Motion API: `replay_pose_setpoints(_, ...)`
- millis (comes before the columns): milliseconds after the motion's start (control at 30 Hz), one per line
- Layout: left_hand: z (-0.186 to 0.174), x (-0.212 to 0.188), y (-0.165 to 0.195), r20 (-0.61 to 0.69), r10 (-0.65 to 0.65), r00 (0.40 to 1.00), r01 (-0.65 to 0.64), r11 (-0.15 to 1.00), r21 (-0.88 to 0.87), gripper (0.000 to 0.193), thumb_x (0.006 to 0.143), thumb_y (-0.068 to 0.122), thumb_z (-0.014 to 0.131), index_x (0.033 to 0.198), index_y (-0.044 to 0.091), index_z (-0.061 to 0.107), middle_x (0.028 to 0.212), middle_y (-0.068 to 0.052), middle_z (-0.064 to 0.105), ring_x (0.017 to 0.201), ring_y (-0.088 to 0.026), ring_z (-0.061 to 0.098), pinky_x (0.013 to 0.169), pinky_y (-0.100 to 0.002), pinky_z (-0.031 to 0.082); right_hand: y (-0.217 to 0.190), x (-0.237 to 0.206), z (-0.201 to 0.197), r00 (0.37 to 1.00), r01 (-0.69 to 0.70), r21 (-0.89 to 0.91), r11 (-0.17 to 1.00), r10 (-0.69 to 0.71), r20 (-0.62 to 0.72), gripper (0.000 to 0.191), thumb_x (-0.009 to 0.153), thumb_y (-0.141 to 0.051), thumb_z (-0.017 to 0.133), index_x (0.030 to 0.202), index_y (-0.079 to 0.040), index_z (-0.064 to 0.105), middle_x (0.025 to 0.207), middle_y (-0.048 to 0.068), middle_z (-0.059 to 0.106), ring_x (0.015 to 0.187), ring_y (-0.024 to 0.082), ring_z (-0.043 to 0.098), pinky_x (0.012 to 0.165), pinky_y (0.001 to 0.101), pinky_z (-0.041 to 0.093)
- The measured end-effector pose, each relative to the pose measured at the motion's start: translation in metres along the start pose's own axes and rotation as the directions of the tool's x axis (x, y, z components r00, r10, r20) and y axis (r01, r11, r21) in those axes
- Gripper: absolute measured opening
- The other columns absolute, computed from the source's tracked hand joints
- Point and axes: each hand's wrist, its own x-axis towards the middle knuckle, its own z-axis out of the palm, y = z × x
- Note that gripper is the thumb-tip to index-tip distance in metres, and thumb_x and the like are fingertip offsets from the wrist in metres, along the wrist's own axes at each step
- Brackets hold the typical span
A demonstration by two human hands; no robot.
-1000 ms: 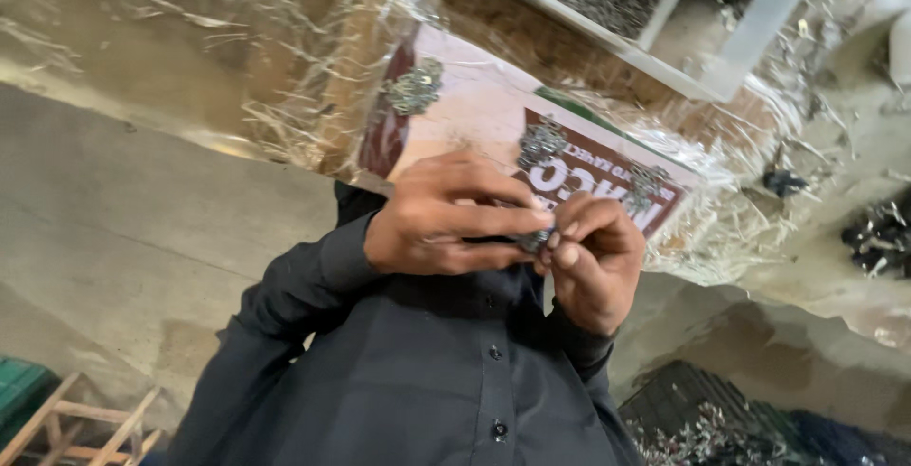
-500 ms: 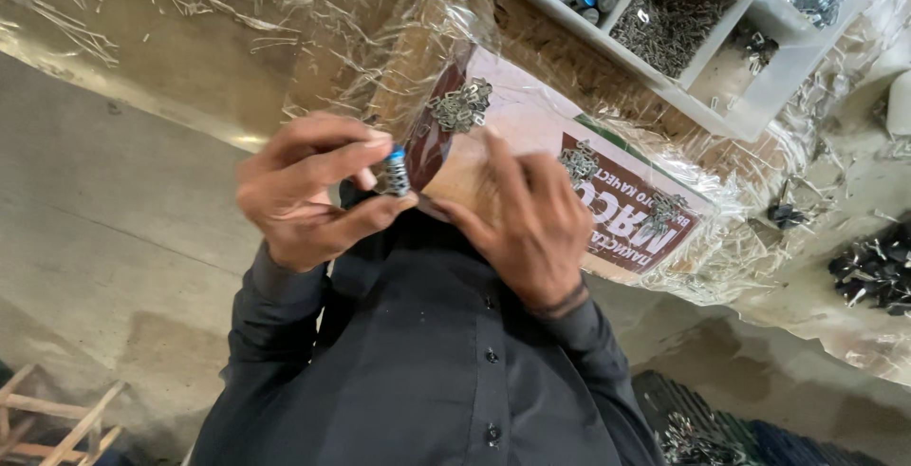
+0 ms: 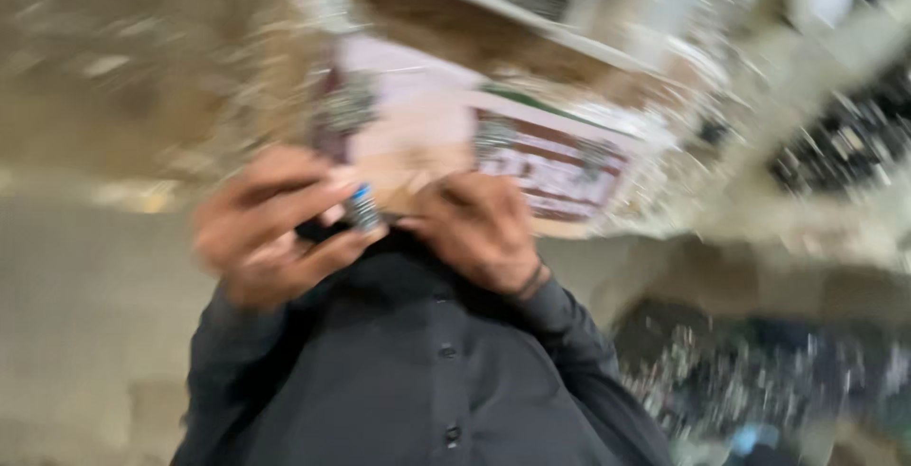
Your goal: The person sits at a workbench assembling small metal connector components. They pick a blue-capped cylindrical part and small metal fittings from a compartment box, fit the pieces together by hand, press them into place, and set the finished assembly aside, repeating the cycle with new parts.
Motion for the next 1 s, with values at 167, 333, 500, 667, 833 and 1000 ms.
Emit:
replay_pose_setpoints(167,0.033,0.002,0.002,0.045,-0.022,0.999,0.027,0.994,-0.11,0.041,0.077,0.005,0.092,0.113,0.002,0.072,0.108,-0.015,0.068,0.086,-0.022,0.066,0.063,-0.025,0.056,0.01,-0.028,-0.033,0.999,-0.02,0.466,0.885,0.033,-0.021,0.027,0.087,-0.003,0.076,0.114,-0.006,0.073,0.111,0.007,0.069,0.096,0.026,0.071,0.082,0.0382,0.057)
replay_pose_setpoints(333,0.062,0.012,0.004,0.196,0.02,0.98,0.001,0.994,-0.106,0.041,0.077,0.007,0.093,0.112,0.001,0.073,0.108,-0.014,0.07,0.087,-0.021,0.067,0.065,-0.027,0.056,0.008,-0.042,-0.048,0.956,-0.104,0.135,0.985,0.137,-0.26,0.024,0.087,0.003,0.073,0.111,0.0,0.073,0.102,0.013,0.072,0.088,0.03,0.072,0.078,0.0393,0.06)
replay_pose_setpoints(500,0.088,0.025,0.003,0.254,0.165,0.953,-0.143,0.984,-0.101,0.043,0.078,0.014,0.093,0.114,0.003,0.072,0.109,-0.012,0.069,0.093,-0.026,0.07,0.077,-0.036,0.059,-0.004,-0.046,-0.045,0.699,-0.337,0.532,0.776,0.585,-0.411,0.018,0.088,0.008,0.081,0.102,0.0,0.071,0.093,0.013,0.071,0.08,0.019,0.068,0.07,0.0264,0.055)
replay_pose_setpoints(667,0.098,0.028,0.005,0.308,0.163,0.937,-0.148,0.986,-0.072,0.045,0.079,0.014,0.095,0.117,0.006,0.074,0.112,-0.01,0.071,0.095,-0.026,0.071,0.081,-0.037,0.059,-0.006,-0.056,-0.049,0.75,-0.235,0.67,0.704,0.57,-0.335,0.015,0.091,0.008,0.074,0.103,0.001,0.069,0.099,0.015,0.07,0.088,0.023,0.071,0.079,0.0293,0.058)
replay_pose_setpoints(833,0.103,0.025,0.01,0.294,0.122,0.948,-0.105,0.992,-0.074,0.046,0.077,0.015,0.096,0.118,0.01,0.074,0.113,-0.007,0.071,0.092,-0.023,0.07,0.081,-0.035,0.058,-0.007,-0.058,-0.043,0.706,-0.335,0.712,0.617,0.665,-0.244,0.014,0.091,0.007,0.077,0.103,0.002,0.071,0.1,0.014,0.067,0.084,0.02,0.067,0.077,0.0269,0.055)
replay_pose_setpoints(1000,0.1,0.027,0.01,0.293,0.165,0.942,-0.166,0.986,-0.02,0.047,0.078,0.015,0.094,0.12,0.011,0.074,0.114,-0.005,0.07,0.095,-0.025,0.069,0.085,-0.036,0.057,-0.004,-0.066,-0.039,0.732,-0.44,0.529,0.726,0.631,-0.257,0.015,0.087,0.005,0.081,0.099,0.001,0.072,0.098,0.012,0.07,0.087,0.016,0.069,0.076,0.0255,0.055)
